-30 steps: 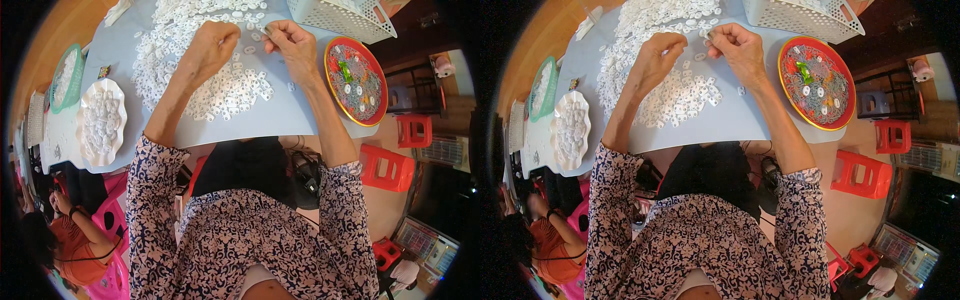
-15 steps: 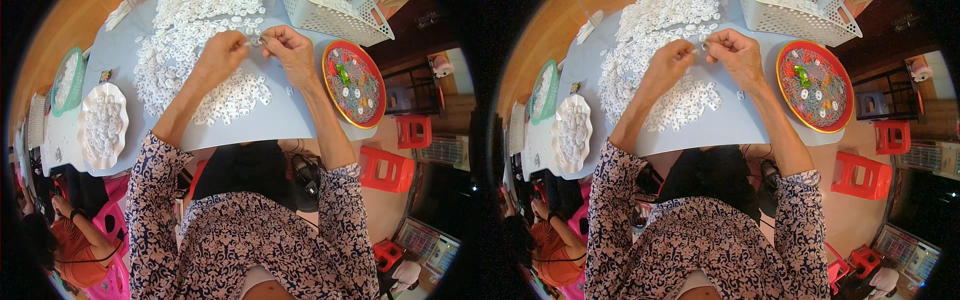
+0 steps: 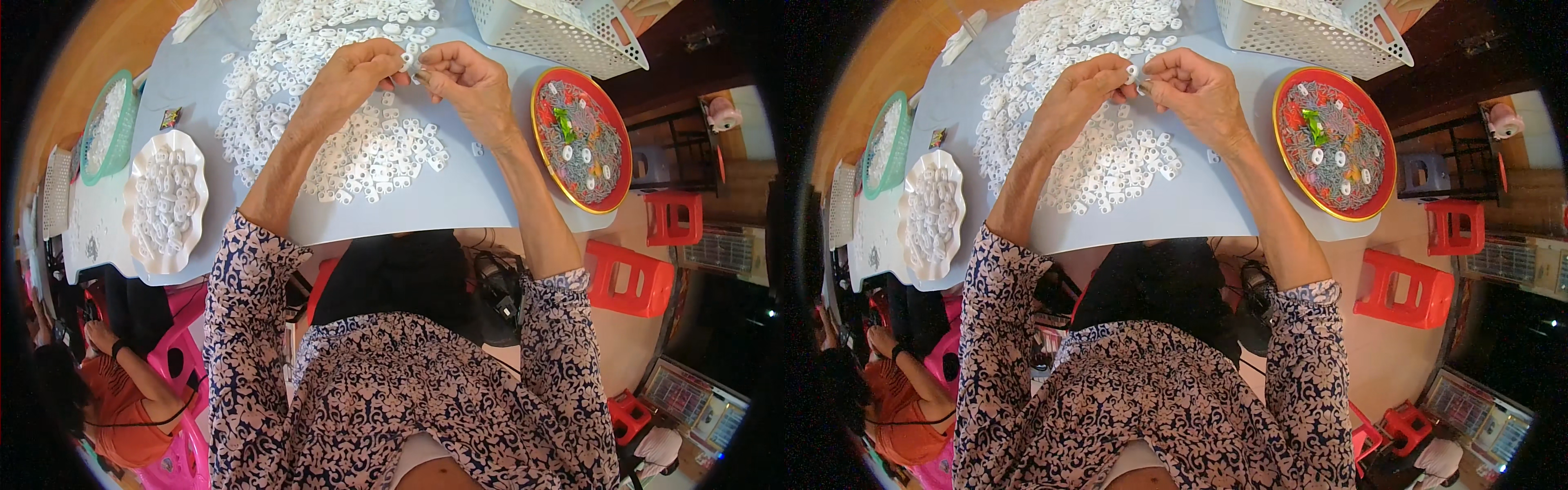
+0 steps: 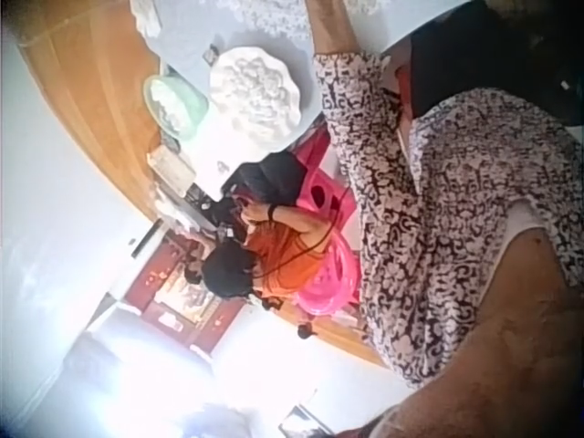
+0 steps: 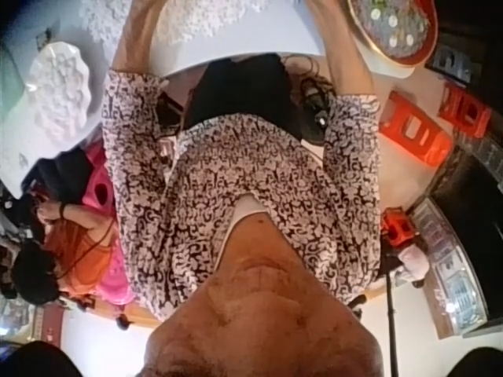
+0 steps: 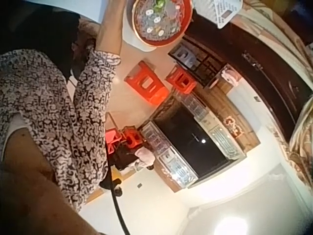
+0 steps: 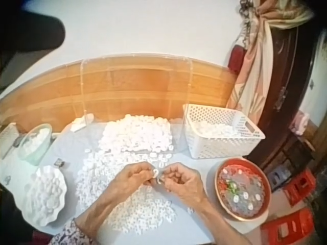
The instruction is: The person is manually assembling small white plastic components at a table.
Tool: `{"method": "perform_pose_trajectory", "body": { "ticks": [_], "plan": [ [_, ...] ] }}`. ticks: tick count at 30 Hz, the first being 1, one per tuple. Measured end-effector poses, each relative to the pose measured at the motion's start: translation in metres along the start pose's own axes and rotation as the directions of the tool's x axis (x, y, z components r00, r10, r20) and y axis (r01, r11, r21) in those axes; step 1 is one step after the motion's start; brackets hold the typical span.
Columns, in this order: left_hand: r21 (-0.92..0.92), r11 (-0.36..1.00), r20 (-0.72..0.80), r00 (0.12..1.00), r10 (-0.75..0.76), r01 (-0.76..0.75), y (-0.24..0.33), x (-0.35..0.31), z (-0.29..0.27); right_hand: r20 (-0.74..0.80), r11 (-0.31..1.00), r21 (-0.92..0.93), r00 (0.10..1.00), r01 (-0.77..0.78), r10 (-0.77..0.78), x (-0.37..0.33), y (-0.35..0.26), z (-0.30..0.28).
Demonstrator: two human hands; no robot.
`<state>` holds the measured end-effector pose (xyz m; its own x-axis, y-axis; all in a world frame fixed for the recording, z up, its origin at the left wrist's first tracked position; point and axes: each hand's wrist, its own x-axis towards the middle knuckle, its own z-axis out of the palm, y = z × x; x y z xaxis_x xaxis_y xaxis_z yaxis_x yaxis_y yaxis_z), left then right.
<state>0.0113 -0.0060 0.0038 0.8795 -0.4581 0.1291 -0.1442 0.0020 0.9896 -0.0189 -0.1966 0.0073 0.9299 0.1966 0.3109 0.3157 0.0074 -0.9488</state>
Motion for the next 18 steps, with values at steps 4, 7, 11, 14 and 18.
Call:
{"method": "perform_pose_trajectory", "body": {
  "ticks": [4,7,11,14,18],
  "plan": [
    [0.065,0.998,0.013,1.000,0.006,-0.007,0.003,-0.001,-0.001,0.008,1.000,-0.025,1.000,-0.005,0.005,0.000,-0.003,0.002],
    [0.145,0.989,0.034,0.999,0.024,-0.029,0.009,-0.002,0.000,-0.001,0.999,-0.038,1.000,-0.011,0.011,-0.001,-0.004,0.002],
    [0.267,0.961,0.081,0.996,0.047,-0.067,0.007,-0.002,0.001,0.027,0.998,-0.056,1.000,-0.005,0.007,-0.001,-0.002,0.004],
    [0.286,0.952,0.077,0.993,0.089,-0.108,0.009,-0.002,0.001,0.021,0.998,-0.064,1.000,0.011,-0.009,0.000,0.000,0.004],
    [0.189,0.973,0.004,0.991,0.135,-0.133,0.011,-0.002,0.006,-0.062,0.996,-0.076,0.997,0.037,-0.042,-0.001,-0.003,0.004]
  ]
}}
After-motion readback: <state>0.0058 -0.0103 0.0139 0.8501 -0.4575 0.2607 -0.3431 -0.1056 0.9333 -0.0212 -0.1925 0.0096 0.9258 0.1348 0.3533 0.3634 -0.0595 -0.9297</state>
